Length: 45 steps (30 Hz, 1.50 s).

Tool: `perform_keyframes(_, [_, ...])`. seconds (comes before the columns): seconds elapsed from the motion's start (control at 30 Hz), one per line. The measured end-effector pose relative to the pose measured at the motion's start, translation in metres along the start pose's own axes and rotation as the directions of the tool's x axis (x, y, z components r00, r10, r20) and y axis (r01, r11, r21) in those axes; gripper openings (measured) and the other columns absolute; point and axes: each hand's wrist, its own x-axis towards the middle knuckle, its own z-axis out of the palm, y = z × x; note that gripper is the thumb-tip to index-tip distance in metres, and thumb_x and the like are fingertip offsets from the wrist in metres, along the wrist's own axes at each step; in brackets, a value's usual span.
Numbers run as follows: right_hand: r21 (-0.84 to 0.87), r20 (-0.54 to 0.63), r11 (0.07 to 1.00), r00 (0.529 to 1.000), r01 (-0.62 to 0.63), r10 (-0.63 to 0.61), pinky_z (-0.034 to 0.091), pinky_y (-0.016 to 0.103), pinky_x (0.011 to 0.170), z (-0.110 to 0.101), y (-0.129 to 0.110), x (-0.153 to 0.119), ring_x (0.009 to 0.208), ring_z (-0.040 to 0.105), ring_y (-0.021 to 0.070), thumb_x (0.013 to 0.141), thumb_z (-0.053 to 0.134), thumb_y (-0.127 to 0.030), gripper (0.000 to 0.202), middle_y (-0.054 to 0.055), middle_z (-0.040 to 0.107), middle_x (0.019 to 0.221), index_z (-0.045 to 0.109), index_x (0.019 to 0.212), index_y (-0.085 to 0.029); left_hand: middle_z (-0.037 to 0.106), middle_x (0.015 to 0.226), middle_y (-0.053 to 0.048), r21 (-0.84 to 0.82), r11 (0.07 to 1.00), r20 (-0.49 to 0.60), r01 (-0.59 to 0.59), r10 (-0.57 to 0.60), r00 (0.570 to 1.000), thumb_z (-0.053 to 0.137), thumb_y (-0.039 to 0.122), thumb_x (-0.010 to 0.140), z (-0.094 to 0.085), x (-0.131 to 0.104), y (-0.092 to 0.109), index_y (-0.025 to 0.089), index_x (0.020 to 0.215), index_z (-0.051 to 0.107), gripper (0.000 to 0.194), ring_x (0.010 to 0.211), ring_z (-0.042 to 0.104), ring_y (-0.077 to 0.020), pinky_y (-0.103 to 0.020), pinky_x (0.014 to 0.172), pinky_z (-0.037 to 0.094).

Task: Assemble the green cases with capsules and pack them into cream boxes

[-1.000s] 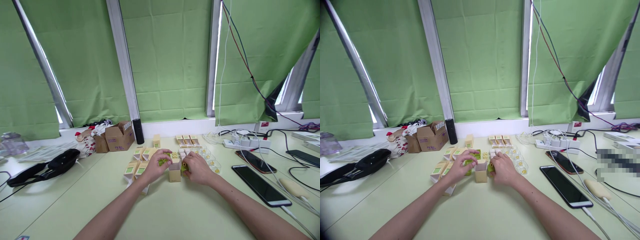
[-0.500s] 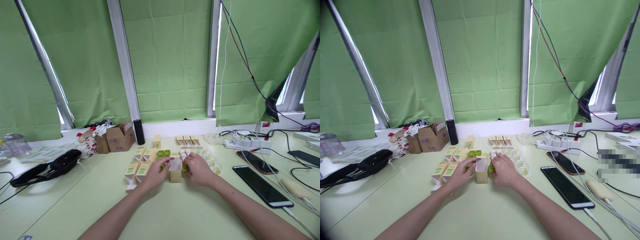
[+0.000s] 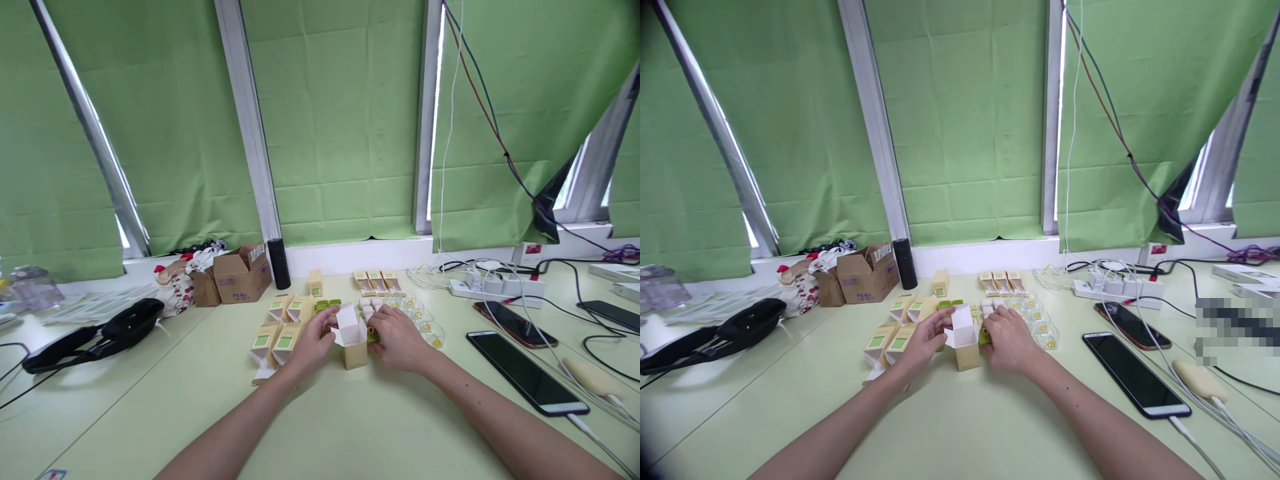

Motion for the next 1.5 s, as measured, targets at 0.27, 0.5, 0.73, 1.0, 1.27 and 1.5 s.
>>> perform_keyframes(0.27, [-0.003, 0.006, 1.0, 1.0, 0.009, -0.009, 0.041, 0.04, 0.088, 0.0, 0.002, 0.0, 0.108, 0.062, 0.0327, 0.082, 0.077, -0.025, 0.014, 0.011, 0.078, 0.102, 0.071, 0.093, -0.019, 0.078, 0.117, -0.01, 0.029, 0.999, 0.019, 0.023, -0.023, 1.0, 0.06, 0.012, 0.074, -0.002, 0.0, -0.005, 0.018, 0.152, 0.056, 0.078, 0.117, 0.07, -0.0282, -0.044, 0.108, 0.049])
perform_keyframes(0.5, [-0.021, 0.018, 1.0, 1.0, 0.018, -0.017, 0.04, 0.04, 0.087, -0.002, 0.001, 0.0, 0.107, 0.061, 0.0322, 0.08, 0.075, -0.021, 0.016, 0.011, 0.078, 0.1, 0.07, 0.095, -0.019, 0.072, 0.128, -0.011, 0.212, 0.977, -0.022, 0.025, -0.021, 1.0, 0.059, 0.012, 0.079, -0.006, -0.003, -0.005, 0.022, 0.153, 0.059, 0.076, 0.129, 0.062, -0.03, -0.047, 0.116, 0.044])
perform_keyframes(0.73, [0.005, -0.055, 0.999, 0.998, -0.039, 0.039, 0.043, 0.04, 0.088, -0.003, 0.008, 0.002, 0.106, 0.063, 0.0315, 0.083, 0.075, -0.022, 0.017, 0.009, 0.079, 0.1, 0.073, 0.099, -0.021, 0.064, 0.119, -0.008, 0.237, 0.971, -0.045, 0.016, -0.005, 0.999, 0.06, 0.012, 0.079, -0.007, -0.003, -0.01, 0.029, 0.149, 0.065, 0.072, 0.126, 0.06, -0.027, -0.043, 0.116, 0.044])
perform_keyframes(1.0, [0.489, -0.481, 0.872, 0.835, 0.002, 0.267, 0.057, 0.043, 0.088, -0.002, 0.025, 0.006, 0.113, 0.065, 0.0319, 0.096, 0.06, -0.035, 0.04, 0.015, 0.073, 0.127, 0.067, 0.132, -0.02, 0.063, 0.118, -0.007, 0.217, 0.976, -0.015, 0.022, -0.019, 1.0, 0.058, 0.013, 0.08, -0.005, -0.005, -0.004, 0.031, 0.148, 0.066, 0.071, 0.123, 0.059, -0.0268, -0.042, 0.114, 0.045])
perform_keyframes(1.27, [0.764, -0.436, 0.612, 0.862, 0.203, 0.258, 0.061, 0.035, 0.068, -0.001, -0.005, -0.003, 0.107, 0.07, 0.028, 0.099, 0.062, -0.046, 0.042, 0.013, 0.069, 0.135, 0.065, 0.136, -0.025, 0.061, 0.119, -0.007, 0.224, 0.972, 0.016, 0.064, -0.069, 0.997, 0.056, 0.016, 0.083, -0.003, -0.008, 0.005, 0.033, 0.151, 0.063, 0.07, 0.119, 0.058, -0.0263, -0.042, 0.111, 0.045])
perform_keyframes(1.5, [0.646, -0.425, 0.721, 0.903, 0.252, 0.066, 0.058, 0.03, 0.061, 0.004, -0.006, -0.005, 0.098, 0.071, 0.0241, 0.104, 0.056, -0.04, 0.036, 0.013, 0.068, 0.137, 0.062, 0.137, -0.026, 0.057, 0.12, -0.008, 0.207, 0.976, 0.032, 0.066, -0.074, 0.997, 0.054, 0.016, 0.084, -0.002, -0.007, 0.006, 0.032, 0.153, 0.061, 0.071, 0.12, 0.056, -0.0267, -0.04, 0.111, 0.043])
